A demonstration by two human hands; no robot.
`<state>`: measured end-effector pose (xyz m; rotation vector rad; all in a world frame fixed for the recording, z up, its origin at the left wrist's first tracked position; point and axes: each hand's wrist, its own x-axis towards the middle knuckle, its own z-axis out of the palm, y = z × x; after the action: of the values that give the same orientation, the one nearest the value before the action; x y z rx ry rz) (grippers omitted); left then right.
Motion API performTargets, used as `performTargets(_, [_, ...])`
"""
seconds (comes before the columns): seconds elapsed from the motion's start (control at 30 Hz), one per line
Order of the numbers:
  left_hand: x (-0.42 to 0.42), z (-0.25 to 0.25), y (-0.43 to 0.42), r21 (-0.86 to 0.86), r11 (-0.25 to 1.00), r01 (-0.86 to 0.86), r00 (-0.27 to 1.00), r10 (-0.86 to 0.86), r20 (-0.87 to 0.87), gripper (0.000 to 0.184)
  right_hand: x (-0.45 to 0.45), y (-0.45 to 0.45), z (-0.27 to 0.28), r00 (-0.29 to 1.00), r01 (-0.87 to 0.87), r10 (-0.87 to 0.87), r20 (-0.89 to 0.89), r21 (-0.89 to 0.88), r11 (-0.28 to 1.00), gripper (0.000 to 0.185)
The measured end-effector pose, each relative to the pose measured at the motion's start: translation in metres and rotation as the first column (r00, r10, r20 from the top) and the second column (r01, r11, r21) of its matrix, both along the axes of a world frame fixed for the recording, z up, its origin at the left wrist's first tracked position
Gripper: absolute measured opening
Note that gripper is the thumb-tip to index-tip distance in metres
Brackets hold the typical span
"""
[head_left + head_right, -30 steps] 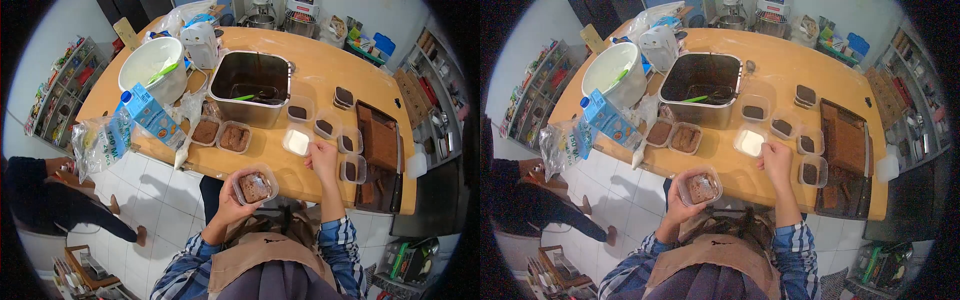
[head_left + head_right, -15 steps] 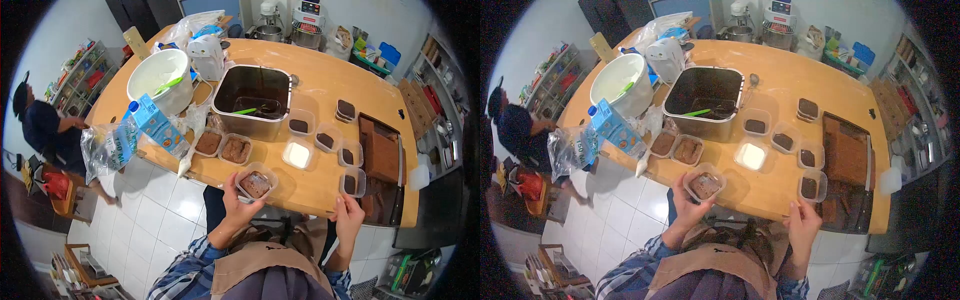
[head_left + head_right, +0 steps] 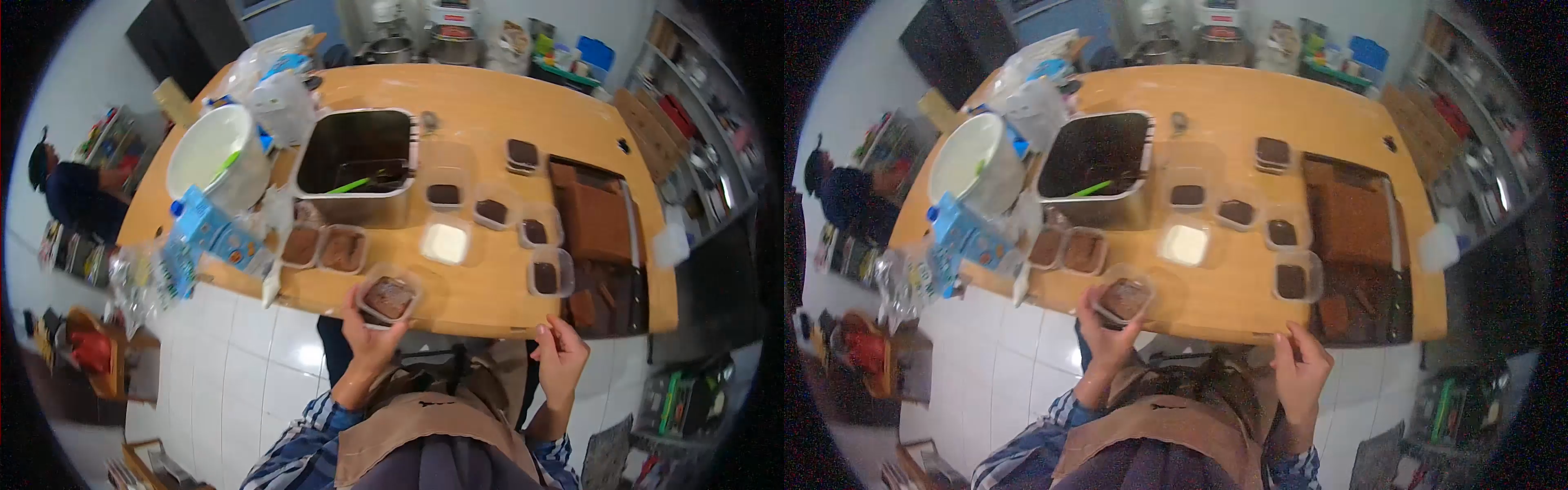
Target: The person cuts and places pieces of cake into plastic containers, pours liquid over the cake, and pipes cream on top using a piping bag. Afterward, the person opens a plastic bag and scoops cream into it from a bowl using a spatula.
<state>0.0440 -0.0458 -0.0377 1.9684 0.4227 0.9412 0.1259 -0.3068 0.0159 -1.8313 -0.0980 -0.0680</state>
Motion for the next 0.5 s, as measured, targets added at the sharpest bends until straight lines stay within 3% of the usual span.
performTargets(0.07, [0.002,-0.011,-0.001,-0.144,0.989,-0.023,1.0,0.024,0.009,0.083,0.005,-0.009,0.006,0.994,0.071,-0.066,0.087,-0.05,0.996,0.019])
performTargets(0.17, [0.002,-0.011,0.0,-0.063,0.998,-0.015,1.0,0.016,0.01,0.081,0.013,-0.028,0.02,0.975,0.21,-0.204,0.091,-0.064,0.976,0.021])
performTargets(0.2, [0.004,-0.019,0.002,-0.089,0.996,-0.019,0.995,0.027,0.096,0.084,0.015,-0.035,0.019,0.965,0.253,-0.246,0.092,-0.073,0.965,0.022])
performTargets(0.27, [0.003,-0.022,0.003,-0.175,0.984,0.0,0.995,0.017,0.096,0.085,0.02,-0.051,0.017,0.931,0.353,-0.343,0.126,-0.072,0.933,0.024])
performTargets(0.37, [0.003,-0.018,0.002,-0.124,0.992,0.005,0.998,0.003,0.063,0.086,0.03,-0.075,0.017,0.888,0.454,-0.437,0.142,-0.127,0.882,0.025])
performTargets(0.5, [0.002,-0.017,0.002,-0.101,0.995,0.015,1.0,-0.014,0.019,0.083,0.038,-0.095,0.024,0.875,0.483,-0.461,0.148,-0.32,0.815,0.026])
